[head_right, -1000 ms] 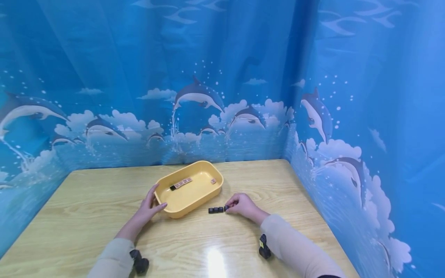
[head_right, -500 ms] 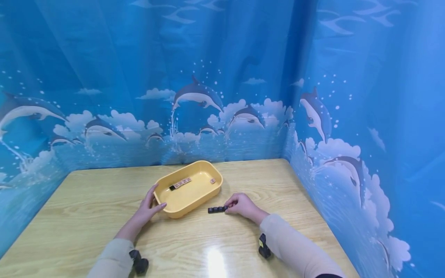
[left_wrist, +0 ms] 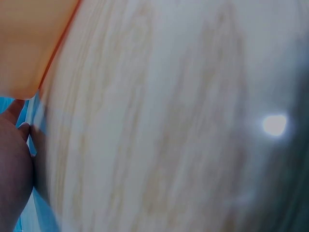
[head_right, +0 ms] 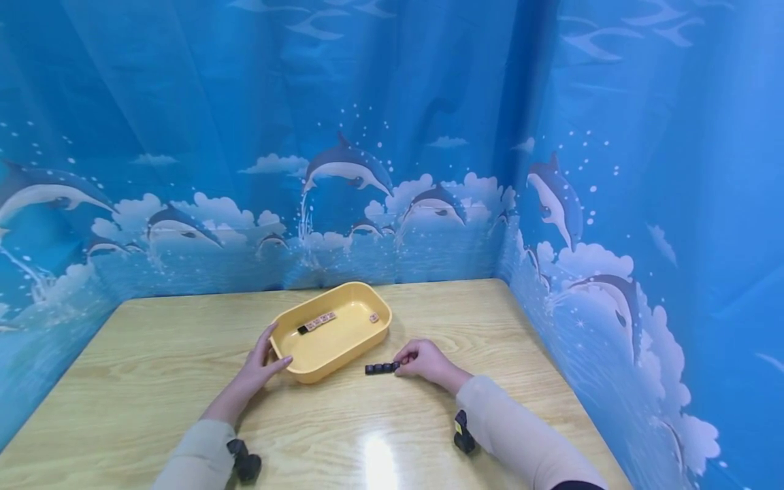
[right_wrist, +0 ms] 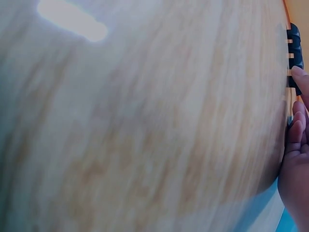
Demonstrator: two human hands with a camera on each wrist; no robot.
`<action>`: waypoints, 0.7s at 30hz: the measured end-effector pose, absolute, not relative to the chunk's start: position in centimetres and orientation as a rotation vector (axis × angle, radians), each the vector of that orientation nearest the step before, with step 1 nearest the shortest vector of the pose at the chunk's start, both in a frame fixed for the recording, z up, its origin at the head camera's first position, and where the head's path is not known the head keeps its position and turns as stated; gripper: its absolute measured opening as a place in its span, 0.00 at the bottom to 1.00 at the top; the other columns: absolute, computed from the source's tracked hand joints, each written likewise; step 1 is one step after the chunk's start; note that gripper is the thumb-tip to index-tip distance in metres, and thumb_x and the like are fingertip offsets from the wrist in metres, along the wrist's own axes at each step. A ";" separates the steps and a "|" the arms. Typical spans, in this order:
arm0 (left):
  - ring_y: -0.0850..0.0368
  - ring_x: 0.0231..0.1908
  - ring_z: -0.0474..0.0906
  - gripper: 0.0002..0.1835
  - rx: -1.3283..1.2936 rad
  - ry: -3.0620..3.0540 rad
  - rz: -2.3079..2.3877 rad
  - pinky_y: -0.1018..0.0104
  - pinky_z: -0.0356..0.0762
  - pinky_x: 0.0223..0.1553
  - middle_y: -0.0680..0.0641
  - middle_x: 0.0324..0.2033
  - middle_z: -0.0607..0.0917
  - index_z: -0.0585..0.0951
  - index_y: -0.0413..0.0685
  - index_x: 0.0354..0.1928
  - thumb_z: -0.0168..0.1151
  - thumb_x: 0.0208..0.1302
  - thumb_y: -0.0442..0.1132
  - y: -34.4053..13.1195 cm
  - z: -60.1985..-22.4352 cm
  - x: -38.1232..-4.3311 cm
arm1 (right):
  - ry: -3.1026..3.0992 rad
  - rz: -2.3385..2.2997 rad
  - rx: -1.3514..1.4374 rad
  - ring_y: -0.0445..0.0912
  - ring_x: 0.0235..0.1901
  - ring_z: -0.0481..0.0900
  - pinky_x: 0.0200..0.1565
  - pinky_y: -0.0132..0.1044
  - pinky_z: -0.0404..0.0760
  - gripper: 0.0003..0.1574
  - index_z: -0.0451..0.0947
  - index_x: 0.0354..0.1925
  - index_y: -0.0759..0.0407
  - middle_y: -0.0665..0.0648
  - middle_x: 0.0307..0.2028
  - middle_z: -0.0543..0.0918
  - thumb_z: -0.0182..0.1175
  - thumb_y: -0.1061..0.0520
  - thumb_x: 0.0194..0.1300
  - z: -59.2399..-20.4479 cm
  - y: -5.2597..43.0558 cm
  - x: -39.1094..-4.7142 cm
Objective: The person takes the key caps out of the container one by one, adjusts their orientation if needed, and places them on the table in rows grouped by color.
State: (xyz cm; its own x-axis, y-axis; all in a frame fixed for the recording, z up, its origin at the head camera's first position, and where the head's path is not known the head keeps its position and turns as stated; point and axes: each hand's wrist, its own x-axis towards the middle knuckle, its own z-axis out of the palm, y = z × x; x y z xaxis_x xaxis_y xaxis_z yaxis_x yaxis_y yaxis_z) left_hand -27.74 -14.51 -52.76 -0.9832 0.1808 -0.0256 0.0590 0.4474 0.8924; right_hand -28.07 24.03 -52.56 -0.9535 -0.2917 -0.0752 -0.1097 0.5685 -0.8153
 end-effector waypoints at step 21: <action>0.35 0.72 0.46 0.50 0.232 2.567 1.598 0.42 0.17 0.68 0.30 0.72 0.53 0.42 0.53 0.78 0.65 0.64 0.49 -14.6 -52.7 -27.8 | 2.590 -1.362 -0.390 0.45 0.31 0.76 0.33 0.33 0.77 0.15 0.86 0.37 0.58 0.50 0.29 0.80 0.76 0.61 0.48 -52.4 24.0 -27.9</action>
